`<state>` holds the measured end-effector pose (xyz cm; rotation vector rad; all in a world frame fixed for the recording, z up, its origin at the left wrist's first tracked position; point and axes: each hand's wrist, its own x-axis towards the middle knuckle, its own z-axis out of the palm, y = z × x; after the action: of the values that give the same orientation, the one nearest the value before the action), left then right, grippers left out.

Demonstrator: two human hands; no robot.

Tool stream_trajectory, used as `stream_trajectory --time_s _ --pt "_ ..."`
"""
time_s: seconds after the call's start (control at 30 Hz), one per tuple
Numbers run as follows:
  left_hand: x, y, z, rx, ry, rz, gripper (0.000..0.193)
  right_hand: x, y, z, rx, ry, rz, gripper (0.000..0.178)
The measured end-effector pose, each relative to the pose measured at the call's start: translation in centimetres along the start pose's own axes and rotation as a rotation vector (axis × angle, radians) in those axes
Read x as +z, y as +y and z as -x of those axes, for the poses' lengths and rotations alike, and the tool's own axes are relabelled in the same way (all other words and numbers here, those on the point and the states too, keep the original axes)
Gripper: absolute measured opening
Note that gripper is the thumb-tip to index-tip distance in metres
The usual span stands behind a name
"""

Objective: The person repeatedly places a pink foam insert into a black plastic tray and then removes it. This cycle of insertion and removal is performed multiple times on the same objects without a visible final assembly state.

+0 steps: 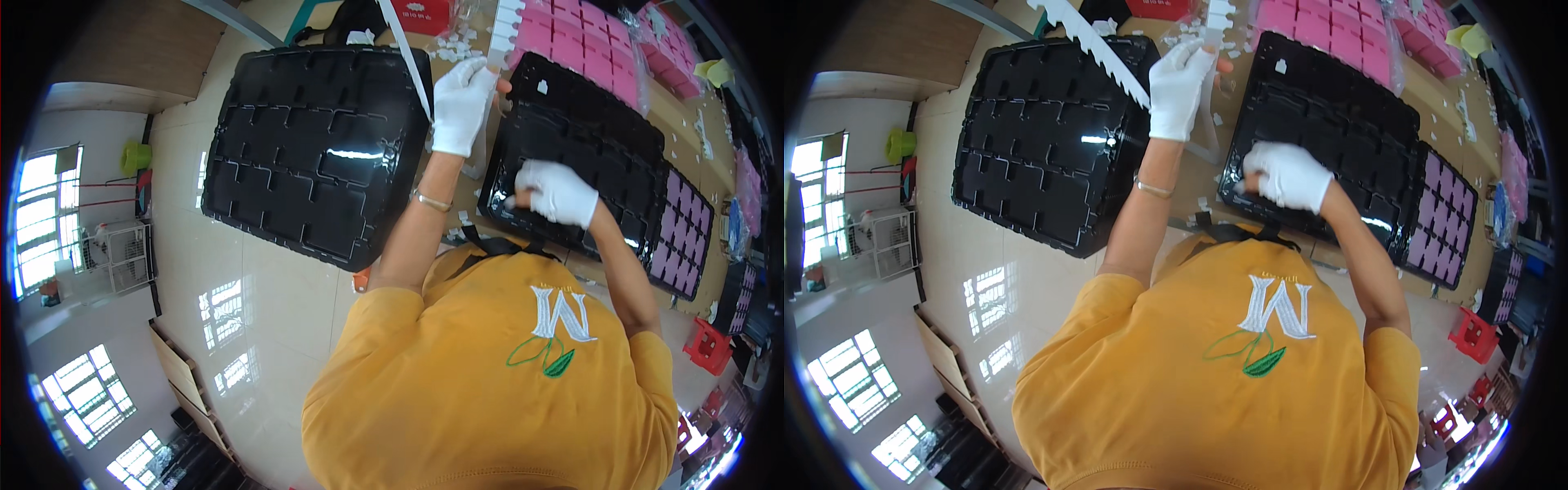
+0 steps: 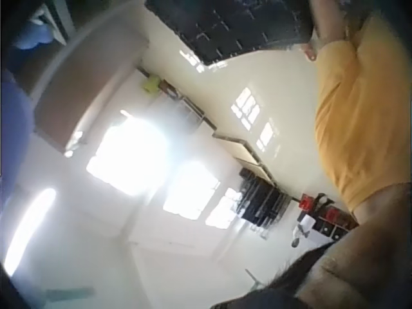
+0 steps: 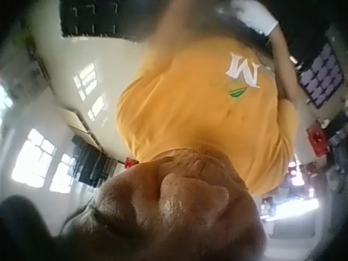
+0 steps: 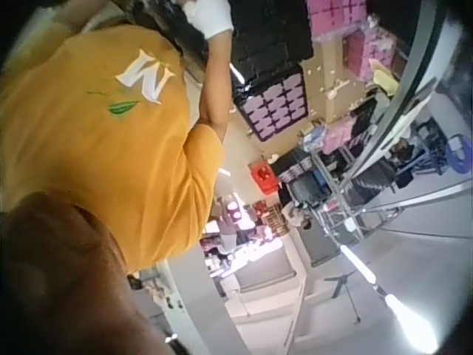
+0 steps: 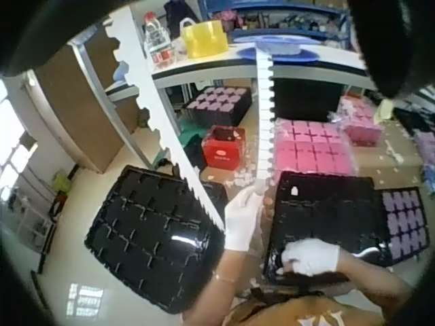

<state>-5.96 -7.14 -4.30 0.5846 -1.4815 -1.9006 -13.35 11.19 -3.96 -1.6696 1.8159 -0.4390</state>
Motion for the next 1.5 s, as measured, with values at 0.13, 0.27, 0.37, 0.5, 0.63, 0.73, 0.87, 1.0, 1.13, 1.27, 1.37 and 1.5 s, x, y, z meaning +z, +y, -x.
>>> stream_trajectory --time_s 0.13,0.27,0.37,0.5,0.63,0.73,0.87,1.0,1.13,1.27,1.37,1.5 --pt "-0.7 0.8 0.4 -0.030 -0.105 -0.027 0.023 1.4 -3.4 1.0 -0.232 0.129 -0.098 0.018" --pt "-1.3 1.5 1.0 -0.013 -0.111 0.009 0.022 -4.0 -5.6 -0.5 -0.104 0.504 0.525 0.045" --pt "-0.7 2.6 2.0 -0.048 -0.107 0.030 0.022 -6.6 -5.1 -1.7 -0.045 0.722 0.700 0.040" --pt "-0.1 2.4 2.4 0.055 -0.066 -0.017 0.021 -7.2 -6.2 -2.8 -0.057 0.717 0.738 0.037" --pt "0.0 3.9 3.5 0.123 -0.063 -0.206 0.026 -6.6 -6.6 -3.3 -0.044 0.689 0.731 0.036" --pt "-0.4 3.9 3.6 0.145 -0.076 -0.292 0.025 -6.1 -5.9 -3.2 -0.108 0.731 0.465 0.034" --pt "-0.6 4.0 3.9 0.122 -0.069 -0.227 0.025 -5.8 -4.3 -2.6 -0.085 0.699 -0.554 0.036" --pt "-0.5 4.5 3.9 0.075 -0.100 -0.174 0.025 -5.8 -3.6 -1.4 -0.056 0.646 -1.035 0.042" --pt "-0.2 4.3 3.9 0.032 -0.101 -0.114 0.024 -5.0 -4.9 -1.0 -0.065 0.786 -0.456 0.033" --pt "0.1 4.1 4.0 0.118 -0.093 -0.244 0.024 -5.7 -6.1 -2.1 -0.149 0.821 0.492 0.040" --pt "0.5 5.6 4.6 0.134 -0.101 -0.326 0.024 -5.7 -6.8 -2.3 -0.138 0.811 0.623 0.040" --pt "0.0 5.3 4.6 0.179 -0.084 -0.341 0.025 -5.1 -6.2 -2.5 -0.156 0.835 -0.172 0.035"
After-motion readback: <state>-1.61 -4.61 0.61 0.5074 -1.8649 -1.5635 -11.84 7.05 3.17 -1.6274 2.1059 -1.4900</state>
